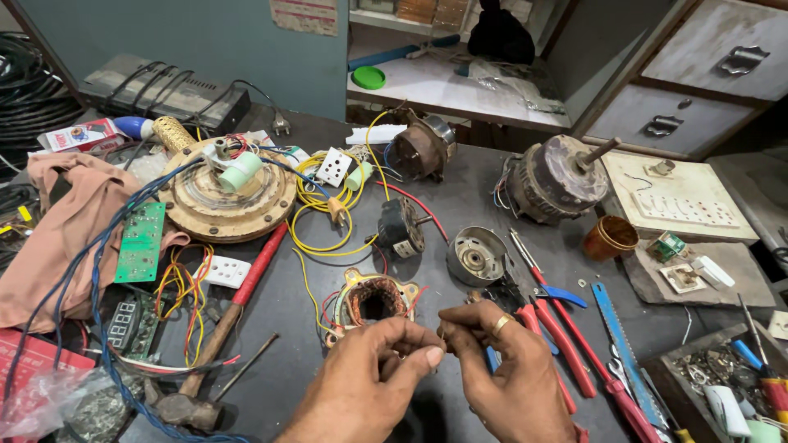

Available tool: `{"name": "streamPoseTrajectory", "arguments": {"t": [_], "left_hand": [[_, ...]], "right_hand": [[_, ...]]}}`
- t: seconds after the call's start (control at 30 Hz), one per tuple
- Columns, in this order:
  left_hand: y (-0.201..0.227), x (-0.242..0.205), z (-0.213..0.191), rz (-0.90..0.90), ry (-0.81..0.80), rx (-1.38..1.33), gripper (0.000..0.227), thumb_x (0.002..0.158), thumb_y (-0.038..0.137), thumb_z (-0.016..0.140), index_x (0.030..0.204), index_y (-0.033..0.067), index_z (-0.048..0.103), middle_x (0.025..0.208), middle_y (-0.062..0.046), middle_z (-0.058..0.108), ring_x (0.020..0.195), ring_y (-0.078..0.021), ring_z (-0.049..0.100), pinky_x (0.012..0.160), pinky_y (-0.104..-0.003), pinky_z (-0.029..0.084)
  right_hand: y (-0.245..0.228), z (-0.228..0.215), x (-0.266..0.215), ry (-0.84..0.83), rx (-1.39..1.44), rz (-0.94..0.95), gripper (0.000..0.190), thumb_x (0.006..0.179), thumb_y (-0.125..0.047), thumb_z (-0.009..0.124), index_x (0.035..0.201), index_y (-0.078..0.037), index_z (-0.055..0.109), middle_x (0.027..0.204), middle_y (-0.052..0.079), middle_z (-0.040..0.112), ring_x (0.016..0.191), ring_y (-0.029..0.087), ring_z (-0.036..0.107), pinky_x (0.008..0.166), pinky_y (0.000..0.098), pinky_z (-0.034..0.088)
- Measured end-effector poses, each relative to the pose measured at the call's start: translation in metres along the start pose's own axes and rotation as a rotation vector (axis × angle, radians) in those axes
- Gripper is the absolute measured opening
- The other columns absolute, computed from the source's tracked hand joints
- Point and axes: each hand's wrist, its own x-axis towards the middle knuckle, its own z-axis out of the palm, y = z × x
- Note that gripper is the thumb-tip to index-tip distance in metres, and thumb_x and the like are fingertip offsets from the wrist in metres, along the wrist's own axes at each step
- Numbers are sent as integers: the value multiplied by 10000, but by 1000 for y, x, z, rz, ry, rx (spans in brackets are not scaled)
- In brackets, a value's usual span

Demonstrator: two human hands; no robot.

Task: The person repairs a small electrical motor by stripping wire insulation and connecting wires to the motor's internal terminals. They use pliers to cut and strip the wires and manipulate the motor housing to access the connection points.

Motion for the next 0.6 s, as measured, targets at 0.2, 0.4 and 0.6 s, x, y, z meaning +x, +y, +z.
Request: {"name": "streamPoseTrajectory", "arguments": {"t": [0.2, 0.4, 0.6], "left_hand": [[1, 0, 1, -67, 6, 17, 243, 852, 244, 751, 1028, 77, 773, 719, -1, 742, 641, -40, 644, 647, -245, 562], [-34, 6, 5, 79, -80, 42, 211, 867, 233, 770, 987, 60, 774, 776, -2, 758, 721, -44, 681, 710, -264, 566], [-68, -3, 14, 80, -324, 7, 193, 915, 212, 705, 1049, 106, 795, 899, 33, 792, 896, -34, 743, 860, -243, 571]], "right_hand": [[0, 5, -1, 12, -20, 76, 171, 859, -27, 708, 1023, -39, 754, 874, 56, 785, 844, 117, 802, 785, 275, 621], [15, 6, 4, 52, 36, 191, 201, 860, -38, 715, 1059, -41, 740, 893, 67, 781, 814, 122, 767, 726, 291, 600], [39, -60, 41, 258, 171, 207, 175, 958, -84, 662, 1088, 32, 678, 915, 116, 768, 800, 145, 723, 743, 299, 598]]}}
